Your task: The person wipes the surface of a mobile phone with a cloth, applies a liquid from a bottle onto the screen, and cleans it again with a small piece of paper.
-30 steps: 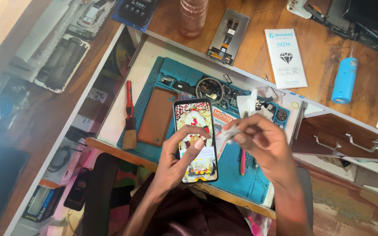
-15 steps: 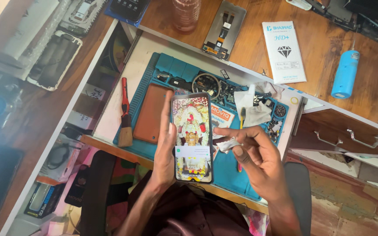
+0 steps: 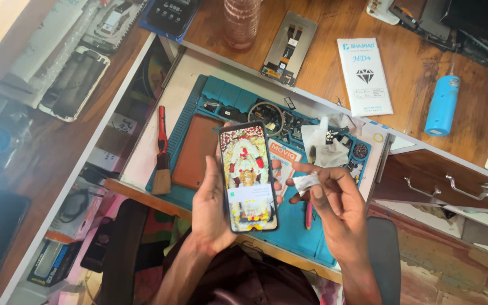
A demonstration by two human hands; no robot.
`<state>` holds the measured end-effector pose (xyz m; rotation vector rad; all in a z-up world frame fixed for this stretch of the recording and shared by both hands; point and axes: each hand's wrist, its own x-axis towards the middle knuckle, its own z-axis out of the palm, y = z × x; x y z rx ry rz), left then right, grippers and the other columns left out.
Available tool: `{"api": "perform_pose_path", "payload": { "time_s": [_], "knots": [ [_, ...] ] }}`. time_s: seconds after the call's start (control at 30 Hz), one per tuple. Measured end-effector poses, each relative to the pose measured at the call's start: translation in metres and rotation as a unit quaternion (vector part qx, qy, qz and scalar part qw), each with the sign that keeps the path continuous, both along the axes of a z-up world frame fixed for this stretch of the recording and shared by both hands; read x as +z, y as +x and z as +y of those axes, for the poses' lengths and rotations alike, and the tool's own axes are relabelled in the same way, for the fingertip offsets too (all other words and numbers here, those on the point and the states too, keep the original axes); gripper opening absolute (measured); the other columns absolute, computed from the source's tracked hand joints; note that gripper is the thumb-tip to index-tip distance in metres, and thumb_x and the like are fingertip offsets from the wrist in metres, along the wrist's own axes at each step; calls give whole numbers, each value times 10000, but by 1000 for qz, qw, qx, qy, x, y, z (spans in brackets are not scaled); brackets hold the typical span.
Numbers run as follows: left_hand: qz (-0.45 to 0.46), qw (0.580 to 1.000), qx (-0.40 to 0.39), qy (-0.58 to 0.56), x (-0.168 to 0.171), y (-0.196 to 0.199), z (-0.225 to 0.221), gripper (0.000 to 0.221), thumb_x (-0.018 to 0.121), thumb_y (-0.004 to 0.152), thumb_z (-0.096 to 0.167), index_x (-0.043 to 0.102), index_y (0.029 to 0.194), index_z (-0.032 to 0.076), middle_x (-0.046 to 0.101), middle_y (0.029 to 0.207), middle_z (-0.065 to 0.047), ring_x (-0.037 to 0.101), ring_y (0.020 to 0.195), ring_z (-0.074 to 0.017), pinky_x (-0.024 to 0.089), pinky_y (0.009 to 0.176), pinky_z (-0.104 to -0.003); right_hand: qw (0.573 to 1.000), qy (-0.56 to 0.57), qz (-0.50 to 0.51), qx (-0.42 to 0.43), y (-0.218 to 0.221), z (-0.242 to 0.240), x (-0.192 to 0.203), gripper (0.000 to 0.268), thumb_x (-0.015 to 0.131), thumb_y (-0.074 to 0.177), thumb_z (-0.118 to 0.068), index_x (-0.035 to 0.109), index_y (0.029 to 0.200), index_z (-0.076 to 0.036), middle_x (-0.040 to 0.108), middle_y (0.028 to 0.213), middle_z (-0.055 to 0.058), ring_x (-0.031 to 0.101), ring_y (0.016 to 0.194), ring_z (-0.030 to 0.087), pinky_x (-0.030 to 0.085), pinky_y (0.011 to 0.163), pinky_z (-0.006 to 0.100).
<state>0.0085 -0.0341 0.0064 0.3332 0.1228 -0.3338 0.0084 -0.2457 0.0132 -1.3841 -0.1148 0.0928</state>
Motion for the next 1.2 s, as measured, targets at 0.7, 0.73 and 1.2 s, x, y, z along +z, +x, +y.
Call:
{"api": "perform_pose_path", "payload": {
  "time_s": [0.7,0.73,1.2],
  "knots": [
    [-111,993,38,-29,-3,-2,-1,687,455,1076,440,130,1661,286,332,1647,-134,455,1415,-336,463,1135,-576,993,65,94,-16,5,10,-7,204,595,1032,-177,543,1145,-15,649,1069,108,694,1003,244,579,823,413],
    [-109,993,40,-25,-3,-2,0,685,447,1075,443,126,1662,294,335,1646,-139,461,1415,-337,466,1126,-566,993,66,92,-13,6,10,-8,197,593,1036,-176,540,1141,-18,650,1062,110,692,1004,241,579,824,413],
    [-75,996,51,24,11,-3,9,633,181,1087,540,208,1640,233,430,1572,-180,474,1401,-407,501,1079,-567,988,-117,12,-97,-10,25,-6,195,777,913,-71,724,1060,45,705,969,101,619,822,137,494,724,271]
  ]
}}
